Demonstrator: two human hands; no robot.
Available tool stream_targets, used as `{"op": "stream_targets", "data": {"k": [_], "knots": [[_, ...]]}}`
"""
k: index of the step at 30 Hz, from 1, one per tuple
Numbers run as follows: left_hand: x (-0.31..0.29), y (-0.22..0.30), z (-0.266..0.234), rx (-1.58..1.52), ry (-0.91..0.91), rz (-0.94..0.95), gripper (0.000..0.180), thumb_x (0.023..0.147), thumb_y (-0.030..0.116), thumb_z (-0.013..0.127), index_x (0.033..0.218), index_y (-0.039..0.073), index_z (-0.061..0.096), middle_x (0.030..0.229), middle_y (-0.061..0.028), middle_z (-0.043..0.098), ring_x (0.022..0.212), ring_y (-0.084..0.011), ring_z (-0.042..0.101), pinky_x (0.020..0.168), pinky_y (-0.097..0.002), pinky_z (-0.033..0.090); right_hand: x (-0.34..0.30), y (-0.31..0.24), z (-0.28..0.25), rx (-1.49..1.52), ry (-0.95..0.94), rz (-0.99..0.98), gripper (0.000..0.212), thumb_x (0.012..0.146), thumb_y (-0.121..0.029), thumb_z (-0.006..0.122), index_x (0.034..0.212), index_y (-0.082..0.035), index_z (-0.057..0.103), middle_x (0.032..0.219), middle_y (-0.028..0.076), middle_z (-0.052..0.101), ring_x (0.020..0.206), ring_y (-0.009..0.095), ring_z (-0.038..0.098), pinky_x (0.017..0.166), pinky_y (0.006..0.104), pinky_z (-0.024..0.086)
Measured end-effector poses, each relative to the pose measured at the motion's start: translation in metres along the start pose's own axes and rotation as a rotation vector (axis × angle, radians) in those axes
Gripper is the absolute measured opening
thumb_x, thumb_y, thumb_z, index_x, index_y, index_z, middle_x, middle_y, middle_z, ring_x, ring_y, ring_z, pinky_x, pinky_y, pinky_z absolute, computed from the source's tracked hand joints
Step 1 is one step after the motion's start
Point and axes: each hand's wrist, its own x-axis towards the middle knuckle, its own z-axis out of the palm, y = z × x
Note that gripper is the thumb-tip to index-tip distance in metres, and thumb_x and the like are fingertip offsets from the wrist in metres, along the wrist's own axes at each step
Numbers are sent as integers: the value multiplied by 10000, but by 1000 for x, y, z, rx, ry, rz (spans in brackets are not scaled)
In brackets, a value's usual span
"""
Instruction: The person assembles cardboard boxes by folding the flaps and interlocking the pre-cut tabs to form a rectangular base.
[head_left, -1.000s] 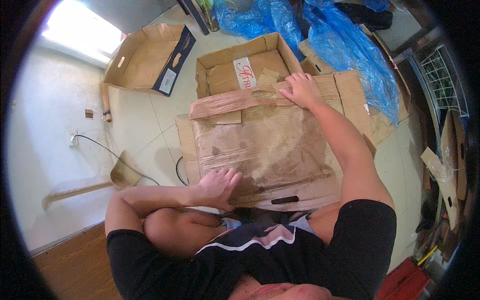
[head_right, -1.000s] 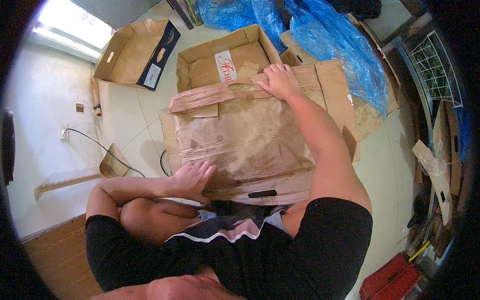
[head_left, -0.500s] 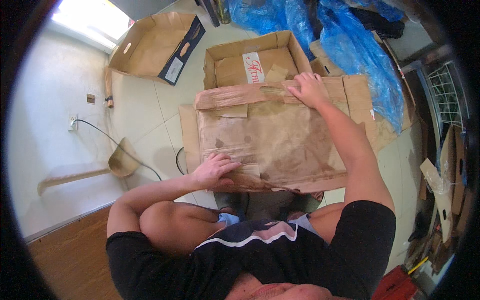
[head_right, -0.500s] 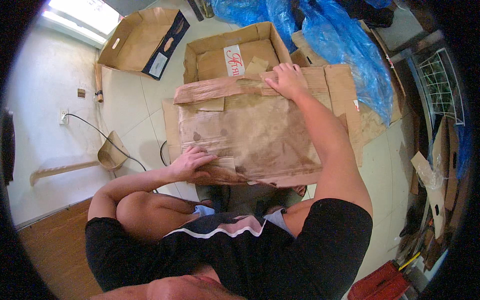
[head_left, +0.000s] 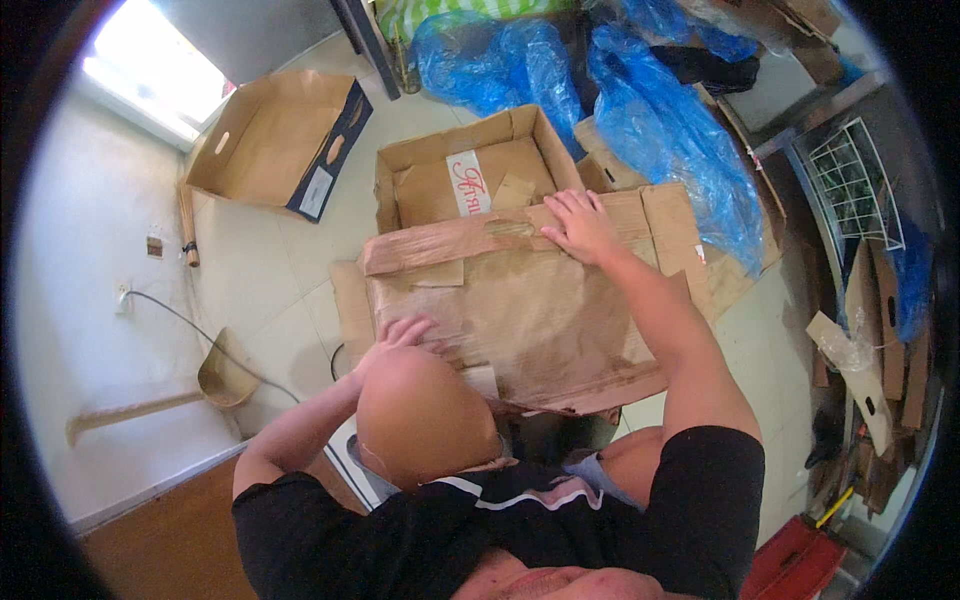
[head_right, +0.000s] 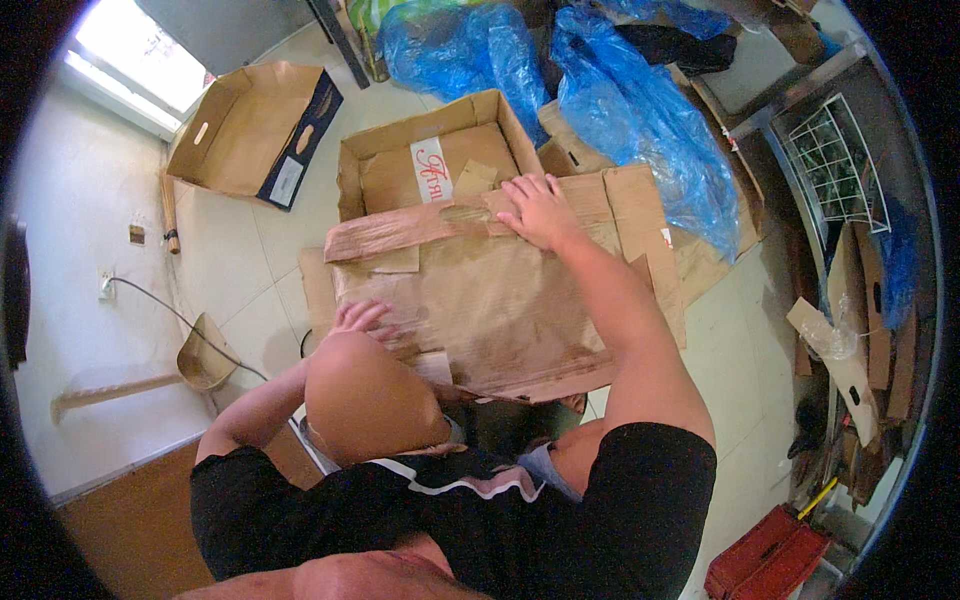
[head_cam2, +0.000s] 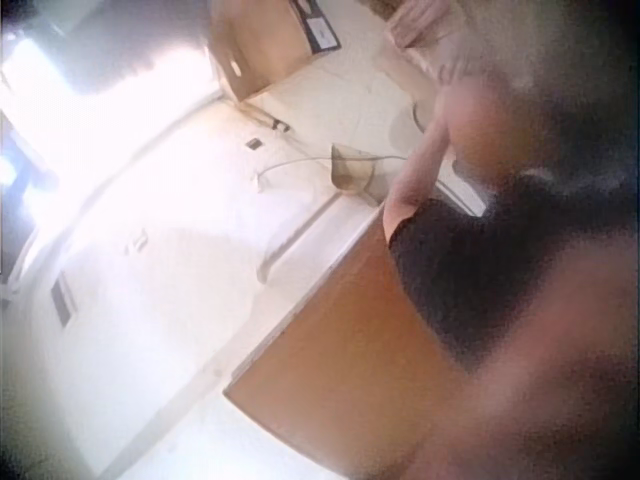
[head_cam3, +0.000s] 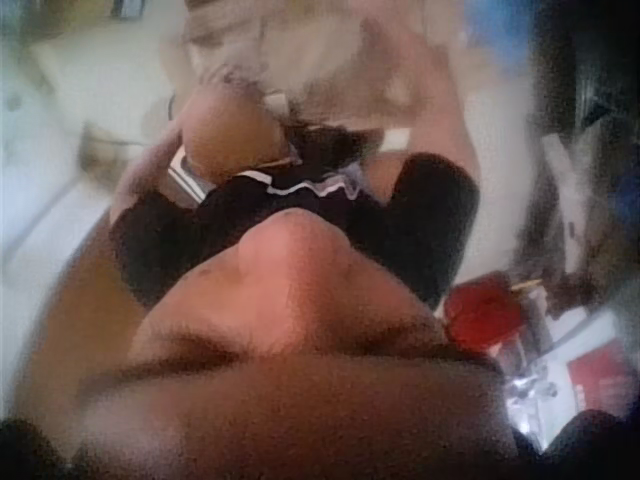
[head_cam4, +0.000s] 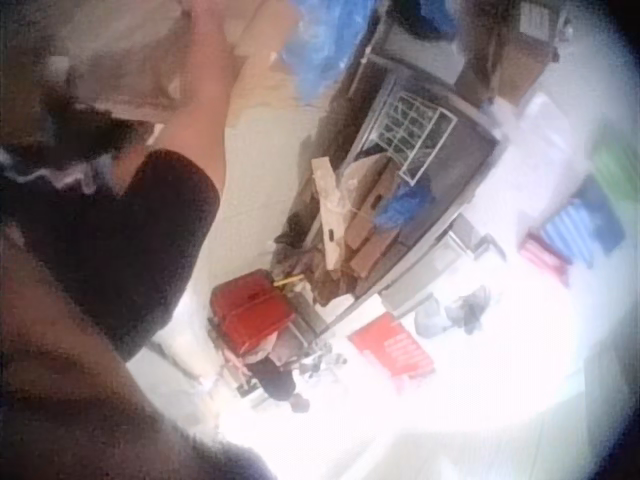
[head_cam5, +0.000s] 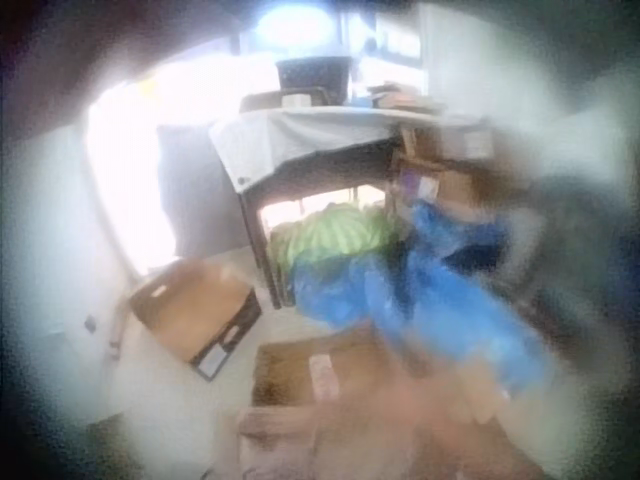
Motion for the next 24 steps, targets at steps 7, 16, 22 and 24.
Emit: {"op": "stream_targets", "data": {"k": [7, 16, 22, 24], "knots": [[166, -69, -39, -140, 417, -346, 780, 873, 450, 727, 1516, 108, 448, 1536, -178, 462, 1451, -380, 388, 1187, -558, 267, -11, 31, -13, 235, 61, -93, 666, 955, -451, 659, 1479, -72, 500, 1486, 161, 499, 1428, 356, 417, 1194, 511, 333], [247, -95, -8, -342, -283, -395, 739, 955, 642, 561, 1464, 113, 475, 1406, -217, 574, 1163, -422, 647, 932, -536, 535, -186, 62, -140, 319, -123, 448, 1106, 834, -510, 802, 1615, -15, 195, 1628, 270, 285, 1497, 415, 324, 1229, 508, 274], [250, -82, -10, -316, -151, -219, 723, 957, 570, 613, 1534, 178, 422, 1406, -159, 542, 1213, -414, 608, 981, -508, 530, -276, -6, -141, 642, -457, 432, 1144, 720, -364, 912, 1587, -48, 237, 1535, 233, 440, 1401, 412, 451, 1170, 456, 365], [252, -80, -13, -330, -160, -210, 714, 965, 536, 623, 1557, 205, 401, 1419, -148, 536, 1245, -399, 589, 1000, -503, 522, -284, -13, -133, 554, -514, 329, 1032, 692, -357, 918, 1525, -81, 375, 1462, 199, 521, 1332, 400, 514, 1126, 454, 407]]}}
